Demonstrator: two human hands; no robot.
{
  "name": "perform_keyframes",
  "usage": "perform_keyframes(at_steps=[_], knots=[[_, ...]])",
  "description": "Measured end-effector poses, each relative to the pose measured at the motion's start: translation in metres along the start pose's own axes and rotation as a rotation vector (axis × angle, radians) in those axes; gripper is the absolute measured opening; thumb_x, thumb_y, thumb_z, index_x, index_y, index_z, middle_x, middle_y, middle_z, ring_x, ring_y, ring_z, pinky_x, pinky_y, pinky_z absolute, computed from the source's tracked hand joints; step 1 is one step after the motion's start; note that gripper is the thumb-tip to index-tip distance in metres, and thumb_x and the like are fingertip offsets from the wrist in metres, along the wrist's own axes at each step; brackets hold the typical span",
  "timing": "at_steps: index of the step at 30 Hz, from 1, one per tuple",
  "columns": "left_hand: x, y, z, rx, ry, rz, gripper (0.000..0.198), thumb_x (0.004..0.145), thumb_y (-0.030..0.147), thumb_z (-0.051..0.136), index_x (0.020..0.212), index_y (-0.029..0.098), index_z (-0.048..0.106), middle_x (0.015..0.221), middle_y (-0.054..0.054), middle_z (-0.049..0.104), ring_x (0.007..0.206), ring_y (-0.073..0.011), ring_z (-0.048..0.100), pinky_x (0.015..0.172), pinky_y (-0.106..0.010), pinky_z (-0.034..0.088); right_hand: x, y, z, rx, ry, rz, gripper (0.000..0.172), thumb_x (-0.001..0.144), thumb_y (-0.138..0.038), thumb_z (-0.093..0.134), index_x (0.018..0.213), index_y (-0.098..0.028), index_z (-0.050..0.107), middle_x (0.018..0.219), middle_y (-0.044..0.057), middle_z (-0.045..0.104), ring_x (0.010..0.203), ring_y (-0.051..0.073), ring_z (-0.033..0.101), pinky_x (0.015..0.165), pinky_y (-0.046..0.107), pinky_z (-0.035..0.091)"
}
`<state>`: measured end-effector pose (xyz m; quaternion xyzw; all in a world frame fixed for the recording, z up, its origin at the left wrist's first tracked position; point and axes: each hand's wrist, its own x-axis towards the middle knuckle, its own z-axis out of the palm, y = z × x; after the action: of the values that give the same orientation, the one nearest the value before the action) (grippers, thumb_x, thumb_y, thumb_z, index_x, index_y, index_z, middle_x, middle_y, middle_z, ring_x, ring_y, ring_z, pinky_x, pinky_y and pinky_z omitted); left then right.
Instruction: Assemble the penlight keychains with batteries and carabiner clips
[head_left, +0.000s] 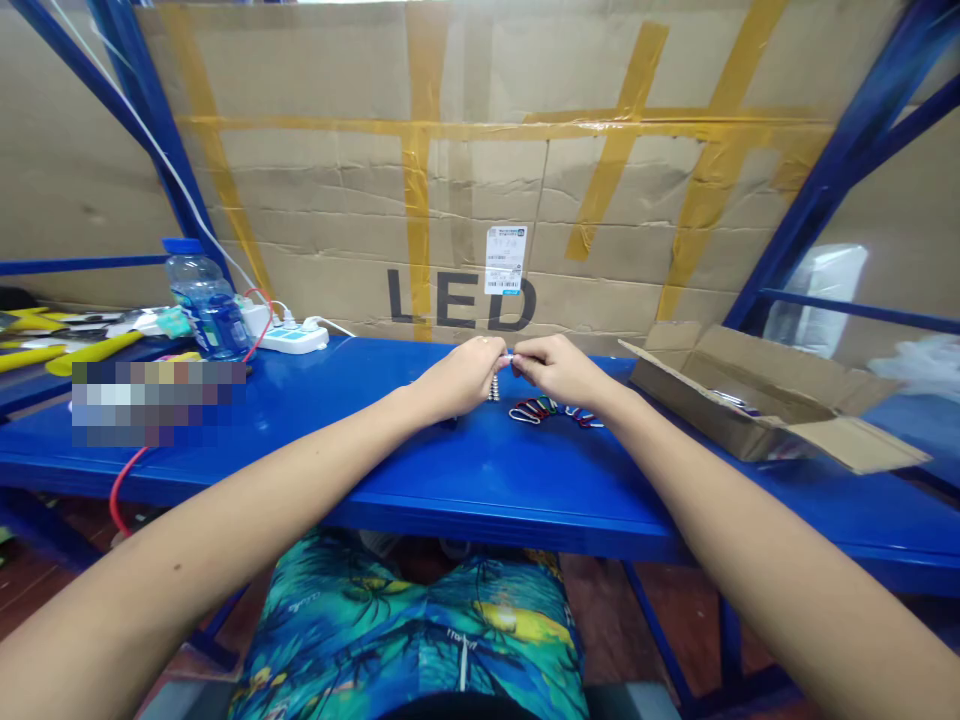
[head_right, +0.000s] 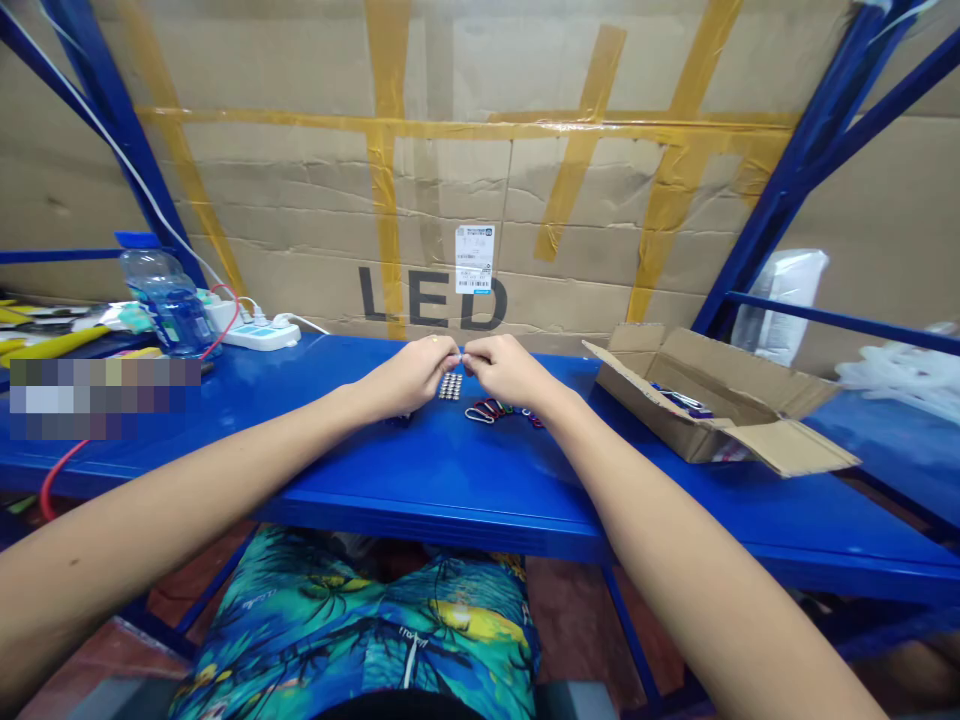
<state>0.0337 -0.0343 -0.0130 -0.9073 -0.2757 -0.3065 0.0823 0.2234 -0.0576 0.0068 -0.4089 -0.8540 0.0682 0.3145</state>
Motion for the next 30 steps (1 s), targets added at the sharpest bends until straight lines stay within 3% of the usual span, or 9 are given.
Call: perform_keyframes(at_steps=[3,8,14,20,30], knots=[[-0.0031,-0.0022,-0.0028,0.019,-0.016,0.015,0.014,0.097,0.022,0.041,0.098,0.016,0.053,0.089,-0.009,0.065,0.079,-0.0213,0.061,0.069,-0.034,0.046,-0.0001,0.0001,0.0012,0.028,-0.021,0.015,0.025,0.085,-0.028,0.046,0.063,-0.017,0.052,0.057,0.000,0.047,0.060,0.014,0.041,0.059,0.029,0.027],[-0.0043,-0.0017,-0.0073,-0.007,0.031,0.104,0.010,0.095,0.021,0.043,0.094,0.018,0.053,0.090,-0.008,0.064,0.082,-0.0206,0.061,0.071,-0.034,0.047,-0.0001,0.0001,0.0019,0.080,-0.045,0.020,0.027,0.086,-0.031,0.046,0.064,-0.017,0.053,0.057,0.000,0.047,0.060,0.014,0.041,0.059,0.029,0.028],[-0.0010,0.0035,-0.0044,0.024,0.006,0.065,0.026,0.100,0.024,0.032,0.092,0.016,0.055,0.094,-0.011,0.062,0.091,-0.0219,0.059,0.084,-0.037,0.048,-0.0005,0.0002,0.0006,0.040,-0.023,0.015,0.025,0.083,-0.027,0.046,0.061,-0.018,0.050,0.056,0.000,0.047,0.060,0.014,0.041,0.059,0.029,0.029],[-0.0029,-0.0017,-0.0014,0.041,-0.070,0.006,0.027,0.099,0.026,0.035,0.090,0.016,0.058,0.086,-0.010,0.066,0.079,-0.0219,0.062,0.071,-0.035,0.047,0.0000,0.0024,0.0034,-0.009,-0.050,0.017,0.025,0.083,-0.026,0.046,0.060,-0.018,0.052,0.055,-0.001,0.047,0.059,0.014,0.040,0.059,0.029,0.028],[-0.0047,-0.0063,-0.0006,-0.021,0.043,0.107,0.018,0.097,0.024,0.044,0.099,0.015,0.060,0.095,-0.011,0.068,0.087,-0.0216,0.064,0.076,-0.034,0.049,-0.0013,0.0056,0.0049,0.196,-0.075,0.051,0.029,0.086,-0.036,0.048,0.065,-0.017,0.054,0.054,-0.002,0.045,0.054,0.013,0.041,0.056,0.028,0.031]])
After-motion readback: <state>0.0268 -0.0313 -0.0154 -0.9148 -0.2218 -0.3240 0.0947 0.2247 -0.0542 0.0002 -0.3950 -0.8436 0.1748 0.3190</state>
